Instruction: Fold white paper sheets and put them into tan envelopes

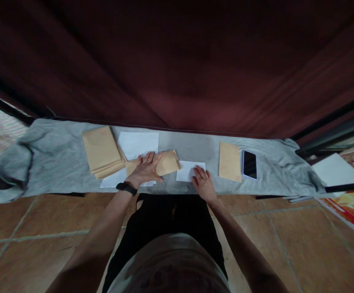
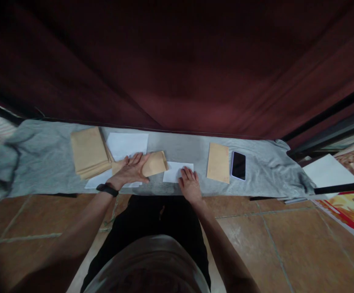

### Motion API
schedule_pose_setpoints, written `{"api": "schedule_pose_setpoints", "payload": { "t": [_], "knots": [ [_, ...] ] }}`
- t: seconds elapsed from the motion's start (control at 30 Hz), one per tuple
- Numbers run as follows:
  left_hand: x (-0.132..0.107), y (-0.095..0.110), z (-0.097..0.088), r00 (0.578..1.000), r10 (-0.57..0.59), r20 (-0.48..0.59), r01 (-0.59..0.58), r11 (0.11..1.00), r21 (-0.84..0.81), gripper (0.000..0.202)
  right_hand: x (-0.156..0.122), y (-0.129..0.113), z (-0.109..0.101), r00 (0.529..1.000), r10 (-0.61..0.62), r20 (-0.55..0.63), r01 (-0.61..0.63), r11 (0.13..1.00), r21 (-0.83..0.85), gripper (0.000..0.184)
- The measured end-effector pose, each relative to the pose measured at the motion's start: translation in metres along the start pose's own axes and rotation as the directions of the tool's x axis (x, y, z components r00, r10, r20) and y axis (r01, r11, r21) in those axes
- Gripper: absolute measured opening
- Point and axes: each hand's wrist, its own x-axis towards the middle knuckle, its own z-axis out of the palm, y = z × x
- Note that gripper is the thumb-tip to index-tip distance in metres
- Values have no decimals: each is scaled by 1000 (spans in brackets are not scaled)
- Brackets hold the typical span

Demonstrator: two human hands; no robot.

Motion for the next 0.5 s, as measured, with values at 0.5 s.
{"api": "schedule_pose_setpoints", "payload": {
  "t": [0.5],
  "knots": [
    [-26, 22, 3, 905, 234, -356, -188, 969, 158, 114, 22, -26, -13, 970, 215, -115, -52, 644, 764, 39]
  ]
}}
